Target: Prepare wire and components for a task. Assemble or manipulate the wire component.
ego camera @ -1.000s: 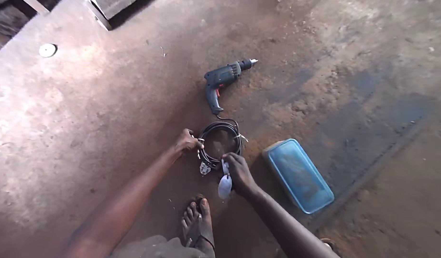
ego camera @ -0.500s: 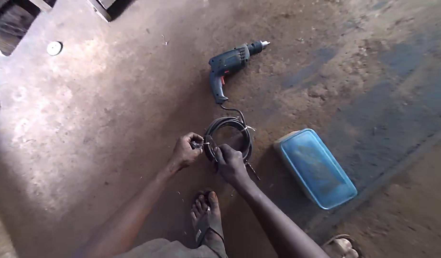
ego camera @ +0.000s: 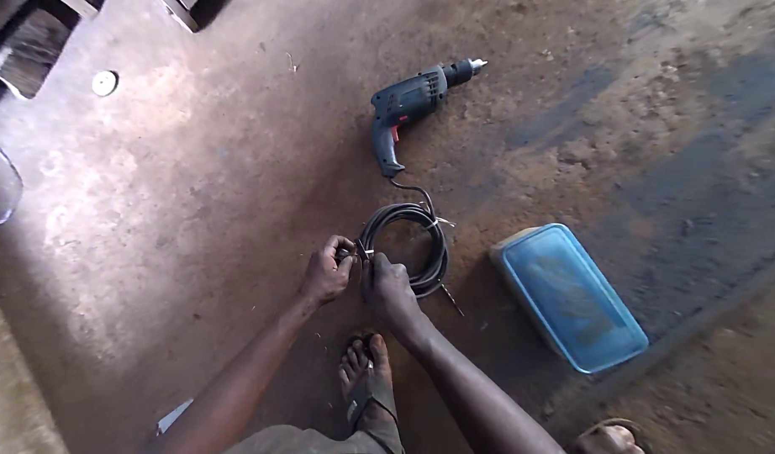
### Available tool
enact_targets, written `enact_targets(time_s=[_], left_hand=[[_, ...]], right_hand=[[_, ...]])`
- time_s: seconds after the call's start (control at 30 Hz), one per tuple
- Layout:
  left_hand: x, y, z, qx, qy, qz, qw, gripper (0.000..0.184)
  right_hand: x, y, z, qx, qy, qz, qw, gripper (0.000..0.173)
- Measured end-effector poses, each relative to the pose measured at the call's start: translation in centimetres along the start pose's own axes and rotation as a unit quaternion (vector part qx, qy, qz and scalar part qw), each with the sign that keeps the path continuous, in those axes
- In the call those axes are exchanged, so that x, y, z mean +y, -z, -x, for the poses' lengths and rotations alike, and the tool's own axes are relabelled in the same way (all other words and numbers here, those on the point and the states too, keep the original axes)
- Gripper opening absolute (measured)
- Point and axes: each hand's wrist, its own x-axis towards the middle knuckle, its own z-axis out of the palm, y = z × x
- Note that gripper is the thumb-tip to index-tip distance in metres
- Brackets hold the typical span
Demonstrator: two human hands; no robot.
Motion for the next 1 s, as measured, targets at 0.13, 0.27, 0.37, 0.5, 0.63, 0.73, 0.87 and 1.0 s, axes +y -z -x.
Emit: enact_targets(time_s=[0.13,0.27,0.37,0.5,0.63,0.73,0.87,1.0], left_hand=[[-0.8,-0.9,0.2,0.044,-0.012,0.061,0.997,0.038],[-0.6,-1.5,0.5,0.072,-0.009,0.087,0.994,0.032],[-0.2,-1.7,0.8,0.097,-0.003,0.074,0.993,0.025],[-0.2,-1.9,1.0,0.107,0.0,0.09,0.99,0.024],[-0.2,-1.9,1.0,0.097,0.012,0.099,0.99,0.024],[-0.2,-1.7,1.1,0.091,0.006,0.099,0.991,0.024],[-0.4,-1.8,1.3,0.105,-0.006,0.09,0.99,0.022],[-0.8,-1.9,1.7,0.109,-0.007,0.079,0.991,0.021]], right_hand=[[-0.7,-0.2,-0.1,-0.025,-0.014,0.029,0.999,0.029],[-1.7,-0.2,0.0,-0.045,-0.047,0.063,0.996,0.031],[-2.6,-0.3,0.0,-0.058,-0.078,0.082,0.992,0.031],[-2.5,-0.6,0.3,-0.056,-0.076,0.073,0.993,0.033],[-2.0,-0.9,0.4,-0.045,-0.06,0.065,0.995,0.037],[-2.8,-0.8,0.1,-0.05,-0.072,0.079,0.993,0.032],[-3.0,-0.9,0.3,-0.074,-0.079,0.094,0.99,0.031],[-3.1,-0.8,0.6,-0.086,-0.082,0.086,0.989,0.03]])
